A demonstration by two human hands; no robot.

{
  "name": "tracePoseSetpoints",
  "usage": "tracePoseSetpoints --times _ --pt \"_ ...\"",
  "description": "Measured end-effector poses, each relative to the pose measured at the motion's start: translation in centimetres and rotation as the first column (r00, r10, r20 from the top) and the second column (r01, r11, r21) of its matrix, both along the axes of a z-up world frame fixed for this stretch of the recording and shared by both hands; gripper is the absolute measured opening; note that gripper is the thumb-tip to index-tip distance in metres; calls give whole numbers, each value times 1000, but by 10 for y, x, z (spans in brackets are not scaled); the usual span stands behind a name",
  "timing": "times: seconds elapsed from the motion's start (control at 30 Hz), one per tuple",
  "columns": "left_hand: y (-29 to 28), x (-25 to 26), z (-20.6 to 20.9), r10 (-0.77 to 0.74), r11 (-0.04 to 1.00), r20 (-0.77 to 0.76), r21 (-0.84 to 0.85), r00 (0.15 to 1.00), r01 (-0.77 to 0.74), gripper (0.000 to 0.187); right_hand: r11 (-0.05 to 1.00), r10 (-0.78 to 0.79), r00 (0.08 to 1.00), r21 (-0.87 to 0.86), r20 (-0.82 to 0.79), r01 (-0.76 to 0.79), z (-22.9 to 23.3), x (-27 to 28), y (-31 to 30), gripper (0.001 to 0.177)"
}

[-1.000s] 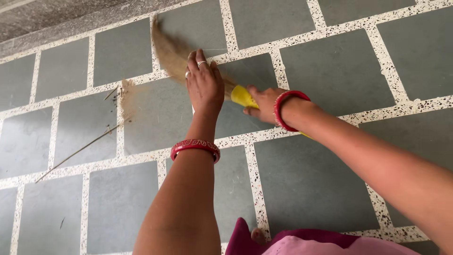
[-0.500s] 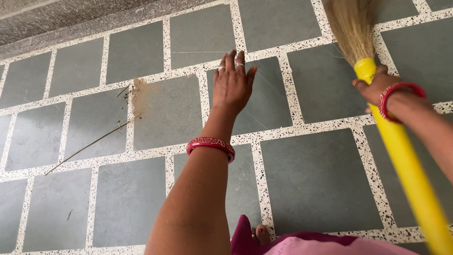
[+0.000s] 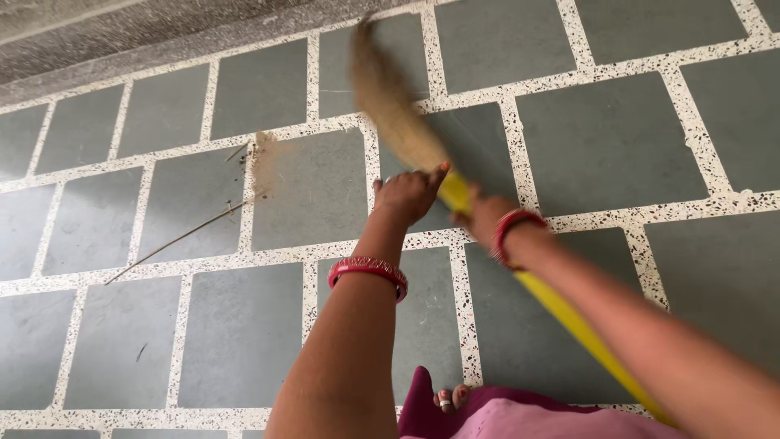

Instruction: The person sweeps debris across a tiled floor using a broom with a yellow handle, using their other hand to gather material or point at the floor.

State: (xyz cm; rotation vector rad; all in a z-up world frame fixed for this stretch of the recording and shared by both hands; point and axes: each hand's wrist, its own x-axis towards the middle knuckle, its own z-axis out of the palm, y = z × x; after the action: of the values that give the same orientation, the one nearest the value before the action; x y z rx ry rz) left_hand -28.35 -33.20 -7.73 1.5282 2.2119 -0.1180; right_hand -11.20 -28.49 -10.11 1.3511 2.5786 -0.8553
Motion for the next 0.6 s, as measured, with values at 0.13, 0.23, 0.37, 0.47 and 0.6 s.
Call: tracePoseSetpoints --times 0.13,0.23,0.37,0.47,0.6 --pt "-10 -40 -35 8 997 -3 76 1000 -7 65 940 -61 998 -337 -8 55 45 -13 -33 70" --pt "-2 -51 -57 207 943 262 203 943 -264 78 941 -148 976 -328 -162 88 70 -5 -23 80" --pt "35 -15 -45 158 927 664 155 731 -341 95 904 -392 861 -307 -324 296 83 8 13 71" --pt "68 41 3 139 944 901 4 412 -329 98 814 -579 590 -367 -563 450 93 14 55 60" --pt "97 90 77 -56 892 915 225 399 -392 88 578 -803 174 -673 -571 461 108 18 88 50"
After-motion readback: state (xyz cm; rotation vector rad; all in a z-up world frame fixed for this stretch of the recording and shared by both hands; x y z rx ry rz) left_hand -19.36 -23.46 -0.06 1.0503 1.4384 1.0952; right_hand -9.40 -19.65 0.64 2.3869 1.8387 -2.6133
